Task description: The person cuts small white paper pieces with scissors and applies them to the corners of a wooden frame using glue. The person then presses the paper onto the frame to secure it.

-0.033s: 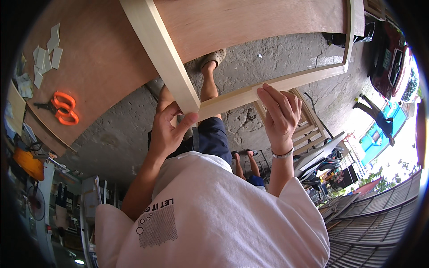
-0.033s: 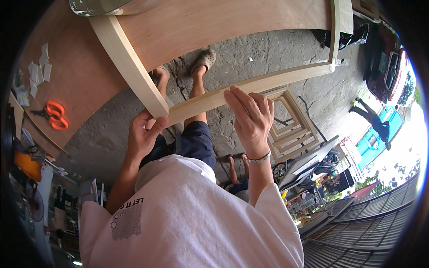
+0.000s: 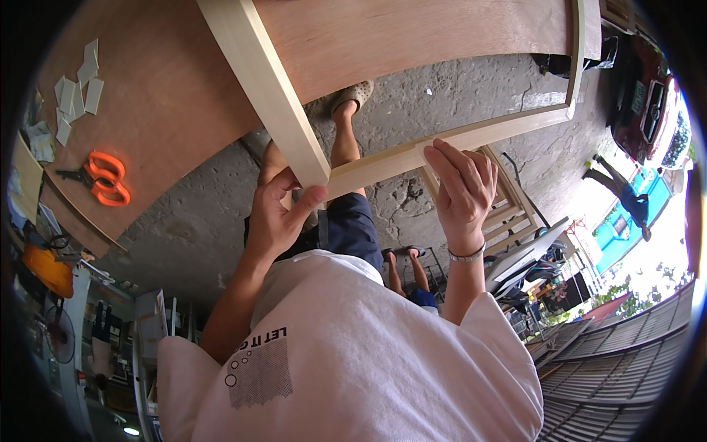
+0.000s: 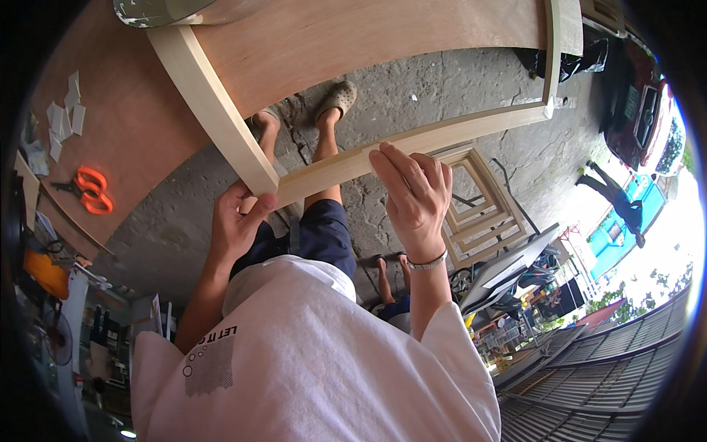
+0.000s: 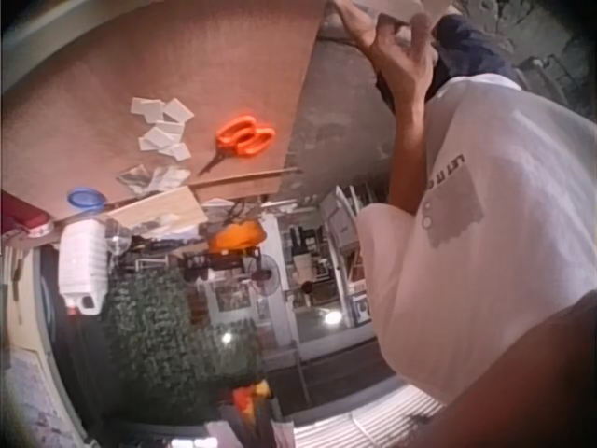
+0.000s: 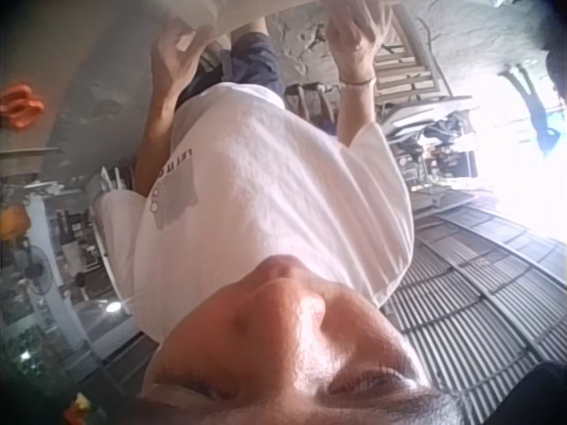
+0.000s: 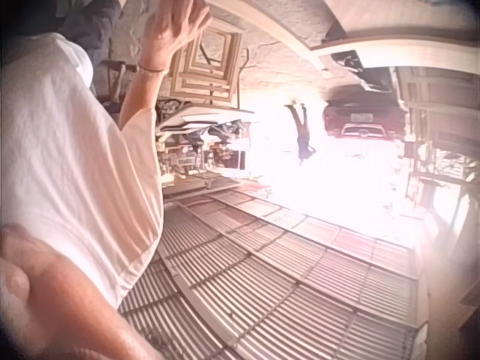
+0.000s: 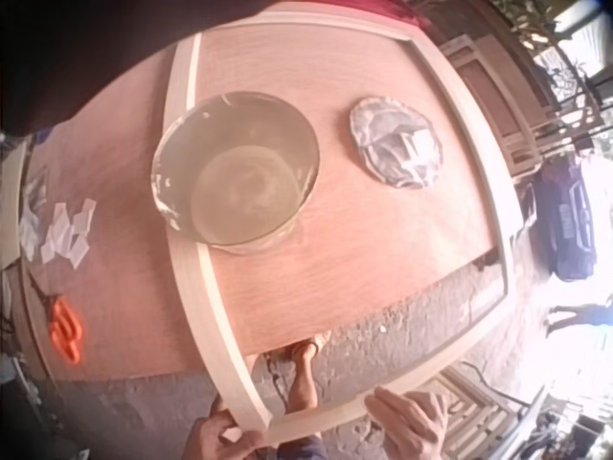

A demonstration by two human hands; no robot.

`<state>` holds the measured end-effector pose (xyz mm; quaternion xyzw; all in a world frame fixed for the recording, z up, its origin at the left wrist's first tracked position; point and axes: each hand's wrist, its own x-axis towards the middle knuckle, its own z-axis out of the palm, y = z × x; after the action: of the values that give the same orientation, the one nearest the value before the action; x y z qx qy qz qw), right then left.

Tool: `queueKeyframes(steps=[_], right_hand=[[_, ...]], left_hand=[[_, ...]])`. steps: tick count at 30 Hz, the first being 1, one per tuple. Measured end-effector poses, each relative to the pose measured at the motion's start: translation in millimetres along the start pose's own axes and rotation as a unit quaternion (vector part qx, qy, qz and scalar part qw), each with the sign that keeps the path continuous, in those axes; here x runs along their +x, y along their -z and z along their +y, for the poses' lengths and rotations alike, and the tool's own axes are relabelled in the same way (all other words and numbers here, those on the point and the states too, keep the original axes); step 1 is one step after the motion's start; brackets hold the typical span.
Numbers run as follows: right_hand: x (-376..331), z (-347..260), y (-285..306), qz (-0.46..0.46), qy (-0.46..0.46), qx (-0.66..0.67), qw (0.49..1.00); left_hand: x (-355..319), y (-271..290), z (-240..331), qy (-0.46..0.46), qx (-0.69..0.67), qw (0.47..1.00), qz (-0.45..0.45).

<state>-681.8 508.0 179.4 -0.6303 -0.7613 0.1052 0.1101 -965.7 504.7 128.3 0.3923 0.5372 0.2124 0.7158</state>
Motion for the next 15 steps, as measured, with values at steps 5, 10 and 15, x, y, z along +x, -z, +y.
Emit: queueKeyframes(steps=[5, 10, 15], right_hand=[[-8.3, -3.9, 10.1, 0.010, -0.039, 0.036, 0.999], [-37.7, -18.9, 7.7, 0.191, -0.330, 0.297, 0.875], [-72.2, -22.7, -16.0, 0.281, -0.432, 0.537, 0.669]], left_hand=[[-0.3, 0.0, 2.5, -0.010, -0.004, 1.000, 0.008], [-13.1, -4.2, -18.6, -0.118, 0.113, 0.979, 0.120], [-31.6, -9.7, -7.7, -0.303, 0.500, 0.800, 0.137]])
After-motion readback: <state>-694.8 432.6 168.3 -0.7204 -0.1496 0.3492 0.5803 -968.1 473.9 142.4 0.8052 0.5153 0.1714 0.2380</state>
